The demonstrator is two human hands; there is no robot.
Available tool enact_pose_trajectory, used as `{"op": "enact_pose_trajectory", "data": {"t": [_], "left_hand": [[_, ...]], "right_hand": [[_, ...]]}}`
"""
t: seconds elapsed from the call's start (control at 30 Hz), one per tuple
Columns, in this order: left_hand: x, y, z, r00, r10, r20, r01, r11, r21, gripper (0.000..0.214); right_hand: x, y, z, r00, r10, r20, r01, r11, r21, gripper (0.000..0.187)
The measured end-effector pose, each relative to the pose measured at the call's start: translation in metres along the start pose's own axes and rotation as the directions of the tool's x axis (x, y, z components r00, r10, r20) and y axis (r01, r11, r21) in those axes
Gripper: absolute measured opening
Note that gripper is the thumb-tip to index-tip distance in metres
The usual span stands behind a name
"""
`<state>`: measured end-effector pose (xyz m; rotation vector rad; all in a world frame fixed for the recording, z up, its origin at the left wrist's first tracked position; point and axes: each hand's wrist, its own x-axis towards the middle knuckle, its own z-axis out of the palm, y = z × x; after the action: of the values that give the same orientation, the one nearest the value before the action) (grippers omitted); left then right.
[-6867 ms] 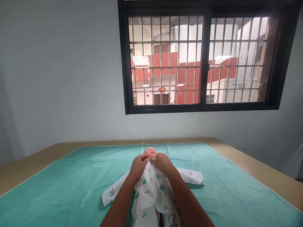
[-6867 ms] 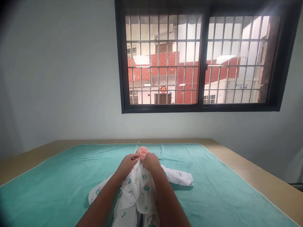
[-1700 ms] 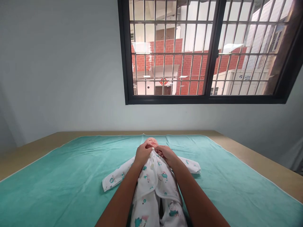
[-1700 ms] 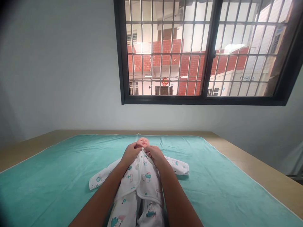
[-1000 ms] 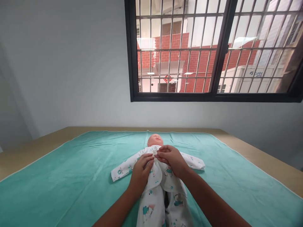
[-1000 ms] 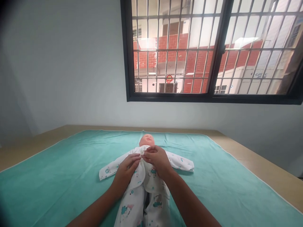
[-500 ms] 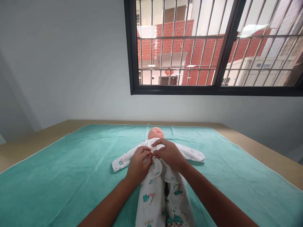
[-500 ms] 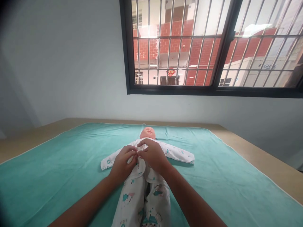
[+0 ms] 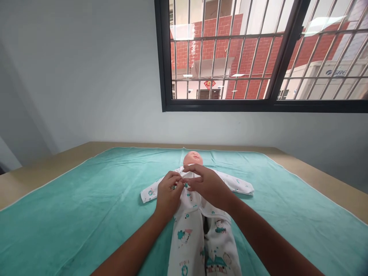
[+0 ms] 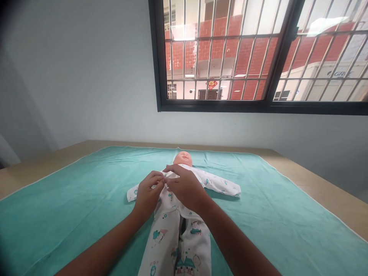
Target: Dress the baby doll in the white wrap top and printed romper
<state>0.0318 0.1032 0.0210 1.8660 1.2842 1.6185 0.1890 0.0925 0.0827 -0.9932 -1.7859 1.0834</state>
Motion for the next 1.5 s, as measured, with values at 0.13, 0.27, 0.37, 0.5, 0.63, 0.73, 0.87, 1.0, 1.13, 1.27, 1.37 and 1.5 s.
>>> {"op": "enact_pose_trajectory", "data": {"t": [0.13,0.27,0.37,0.5,0.63,0.73,0.87,1.0,1.13,1.27,1.37,1.5], "left_hand": [[-0.001,0.001,0.001,0.998,-0.019,-0.059,0.018,1.000,-0.015,0.022],[-0.004,0.003,0.001,0.999,0.033,0.008,-0.033,0.998,-0.055,0.025],[-0.007,0.002,0.002,0.999,0.041,0.030,-0.039,0.997,-0.067,0.023],[-0.009,-0.001,0.004,0.997,0.081,0.021,-0.079,0.995,-0.065,0.022],[-0.010,-0.002,0.006,0.995,0.096,0.019,-0.095,0.993,-0.067,0.022],[-0.011,0.002,0.006,0.997,0.077,0.011,-0.076,0.994,-0.081,0.021],[-0.012,0.007,0.006,0.998,0.061,0.033,-0.058,0.995,-0.083,0.021],[-0.013,0.008,0.005,0.997,0.066,0.042,-0.063,0.995,-0.078,0.021],[-0.014,0.010,0.004,0.997,0.063,0.044,-0.060,0.996,-0.060,0.024],[-0.016,0.014,0.003,0.999,0.038,0.021,-0.037,0.998,-0.054,0.025],[-0.017,0.015,0.003,1.000,0.031,0.000,-0.031,0.998,-0.063,0.025],[-0.016,0.013,0.003,0.999,0.036,-0.018,-0.037,0.996,-0.085,0.027]], "right_hand": [[-0.001,-0.014,-0.004,0.997,0.042,-0.060,-0.032,0.988,0.150,0.030],[-0.002,-0.023,-0.009,0.989,0.114,-0.097,-0.089,0.969,0.230,0.029],[-0.001,-0.023,-0.012,0.983,0.141,-0.118,-0.112,0.967,0.227,0.022],[0.003,-0.017,-0.015,0.985,0.125,-0.119,-0.102,0.979,0.177,0.018],[0.005,-0.011,-0.016,0.989,0.103,-0.106,-0.090,0.988,0.124,0.019],[0.003,-0.009,-0.017,0.994,0.086,-0.063,-0.082,0.994,0.070,0.025],[-0.001,-0.011,-0.019,1.000,0.027,-0.015,-0.027,0.999,-0.040,0.026],[-0.003,-0.015,-0.019,0.998,-0.061,0.021,0.064,0.979,-0.196,0.010],[-0.003,-0.016,-0.013,0.993,-0.119,0.022,0.121,0.975,-0.185,0.009],[-0.002,-0.015,-0.004,0.983,-0.181,-0.032,0.172,0.967,-0.188,0.013],[-0.003,-0.013,0.000,0.982,-0.183,-0.054,0.177,0.979,-0.103,0.014],[-0.001,-0.010,0.000,0.994,-0.096,-0.043,0.098,0.995,0.031,0.017]]}}
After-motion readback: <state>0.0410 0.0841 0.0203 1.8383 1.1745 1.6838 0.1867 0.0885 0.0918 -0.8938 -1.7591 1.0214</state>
